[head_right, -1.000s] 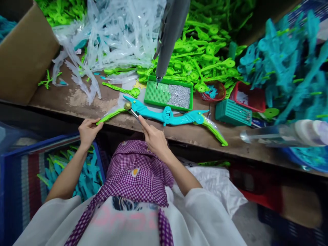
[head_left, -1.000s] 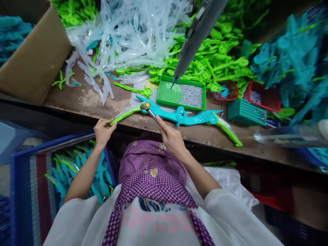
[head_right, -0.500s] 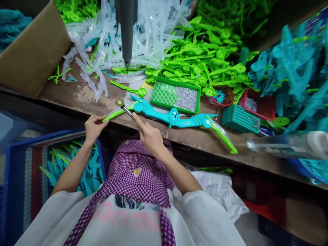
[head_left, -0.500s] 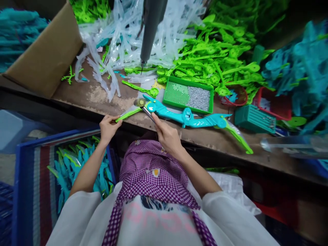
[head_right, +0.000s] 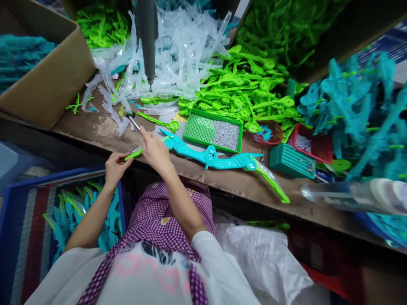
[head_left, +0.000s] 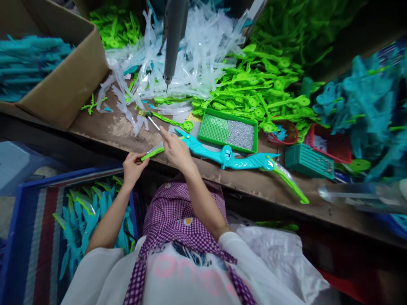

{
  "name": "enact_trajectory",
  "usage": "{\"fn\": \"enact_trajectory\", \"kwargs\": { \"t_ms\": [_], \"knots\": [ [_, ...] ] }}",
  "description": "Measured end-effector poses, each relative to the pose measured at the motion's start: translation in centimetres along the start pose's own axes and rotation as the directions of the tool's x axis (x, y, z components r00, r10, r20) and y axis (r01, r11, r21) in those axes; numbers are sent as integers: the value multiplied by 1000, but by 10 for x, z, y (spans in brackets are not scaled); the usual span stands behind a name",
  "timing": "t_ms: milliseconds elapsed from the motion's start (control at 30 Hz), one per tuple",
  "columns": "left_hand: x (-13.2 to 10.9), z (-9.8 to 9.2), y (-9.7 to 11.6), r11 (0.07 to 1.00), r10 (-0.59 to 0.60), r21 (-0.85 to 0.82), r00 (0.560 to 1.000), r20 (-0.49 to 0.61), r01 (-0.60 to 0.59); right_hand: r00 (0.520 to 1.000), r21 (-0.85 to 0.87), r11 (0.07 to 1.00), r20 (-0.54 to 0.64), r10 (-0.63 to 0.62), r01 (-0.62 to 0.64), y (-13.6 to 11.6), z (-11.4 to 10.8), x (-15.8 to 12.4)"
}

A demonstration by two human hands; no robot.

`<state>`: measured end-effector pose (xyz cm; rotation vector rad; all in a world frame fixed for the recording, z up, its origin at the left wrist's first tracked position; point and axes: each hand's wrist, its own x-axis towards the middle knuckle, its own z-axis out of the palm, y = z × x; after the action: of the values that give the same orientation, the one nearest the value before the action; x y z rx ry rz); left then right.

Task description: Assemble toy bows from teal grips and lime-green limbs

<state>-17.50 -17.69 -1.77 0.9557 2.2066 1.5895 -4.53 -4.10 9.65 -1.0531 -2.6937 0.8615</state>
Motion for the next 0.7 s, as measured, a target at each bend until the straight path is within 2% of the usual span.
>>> {"fn": "enact_trajectory", "kwargs": {
  "t_ms": [67,133,167,233,300,367,467,600,700],
  "knots": [
    [0,0,0,1000,-5,2,1000,1,5,994,150,984,39,-100,93,-11,17,19],
    [0,-2,0,1000,-8,-12,1000,18,8,979,313,933,40,-202,179,-11,31,26],
    [0,-3,-1,1000,-9,-23,999,36,10,975,369,909,28,-219,194,-7,35,25],
    [-1,-4,-2,999,-3,-33,997,80,6,986,379,912,-2,-168,156,8,33,18],
    [-1,-5,-5,1000,16,-27,995,102,-13,997,260,962,-23,-79,82,26,19,11],
    [-2,-5,-7,999,47,-13,996,81,-46,999,71,997,-27,-21,22,44,-1,12],
    [-4,-7,-3,990,128,55,992,21,-129,1000,-199,980,22,3,1,67,-31,32],
    [0,-19,22,918,333,239,942,-32,-317,992,-393,911,79,-97,120,84,-55,72],
    [13,-31,51,844,469,307,883,-22,-441,971,-384,893,48,-236,236,86,-70,72]
  ]
}}
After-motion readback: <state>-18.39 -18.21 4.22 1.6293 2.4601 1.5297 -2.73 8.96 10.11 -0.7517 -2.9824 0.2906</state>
